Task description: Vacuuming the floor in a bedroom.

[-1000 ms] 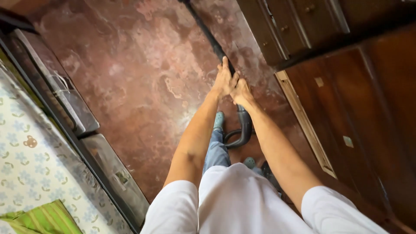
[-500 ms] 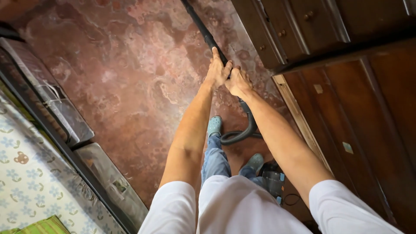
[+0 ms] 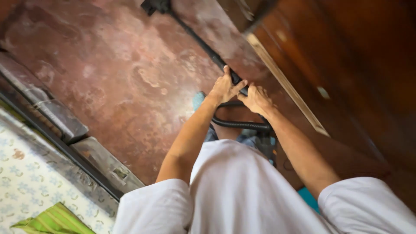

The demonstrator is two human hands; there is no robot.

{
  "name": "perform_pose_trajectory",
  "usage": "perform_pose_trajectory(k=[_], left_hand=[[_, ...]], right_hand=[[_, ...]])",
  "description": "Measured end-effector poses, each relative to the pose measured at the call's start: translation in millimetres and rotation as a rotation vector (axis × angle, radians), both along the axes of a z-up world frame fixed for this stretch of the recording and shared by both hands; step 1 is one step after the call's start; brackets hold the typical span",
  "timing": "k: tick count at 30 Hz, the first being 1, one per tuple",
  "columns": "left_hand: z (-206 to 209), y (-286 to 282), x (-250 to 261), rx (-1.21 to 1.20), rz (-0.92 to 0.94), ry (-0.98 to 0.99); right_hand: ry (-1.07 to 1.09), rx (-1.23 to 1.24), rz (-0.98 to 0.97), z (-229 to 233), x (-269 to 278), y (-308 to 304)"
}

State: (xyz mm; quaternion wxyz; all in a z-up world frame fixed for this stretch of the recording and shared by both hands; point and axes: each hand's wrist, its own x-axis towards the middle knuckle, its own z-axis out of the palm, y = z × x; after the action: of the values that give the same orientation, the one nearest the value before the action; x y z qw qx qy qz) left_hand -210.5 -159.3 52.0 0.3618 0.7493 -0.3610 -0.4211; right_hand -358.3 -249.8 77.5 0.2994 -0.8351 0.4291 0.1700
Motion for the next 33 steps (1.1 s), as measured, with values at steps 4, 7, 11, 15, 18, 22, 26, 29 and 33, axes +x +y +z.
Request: perform_pose_trajectory(k=[4,7,11,15,18,22,26,29,33], left_hand=[[28,-6,-100,0.059,-0.168,-0.063],[41,-19,-175,0.127,-0.305,-0.098],[53,-25,-239,0.009,-0.376,-0.128],[70,-36,-313,0.05,-0.533,-0.133],[39,-37,-367,-0.11,-0.698,-0.328],[66,-43,-417,-0.23,-0.955,-0.526],[80,-32,-440,-0.308,-1.149,-0.555],[36,-20,-437,-0.461,-1.141,-0.661],[5,-17,-403,-0.589,-1.154,-0.79]], right_hand=[[0.086,0.061,-0.075,5,-121,-1],[0.037,-0.013,-0.07,12,-213,-10],[0.069,-0.015,-0.004,42,-285,-16],[0.132,0.007,0.006,64,-368,-15],[0.192,0.049,-0.098,99,-426,-7],[0.225,0.024,-0.152,129,-483,20],[0.283,-0.042,-0.157,140,-507,52],[0.248,-0.058,-0.183,136,-496,68],[0.141,0.078,-0.423,117,-455,79]])
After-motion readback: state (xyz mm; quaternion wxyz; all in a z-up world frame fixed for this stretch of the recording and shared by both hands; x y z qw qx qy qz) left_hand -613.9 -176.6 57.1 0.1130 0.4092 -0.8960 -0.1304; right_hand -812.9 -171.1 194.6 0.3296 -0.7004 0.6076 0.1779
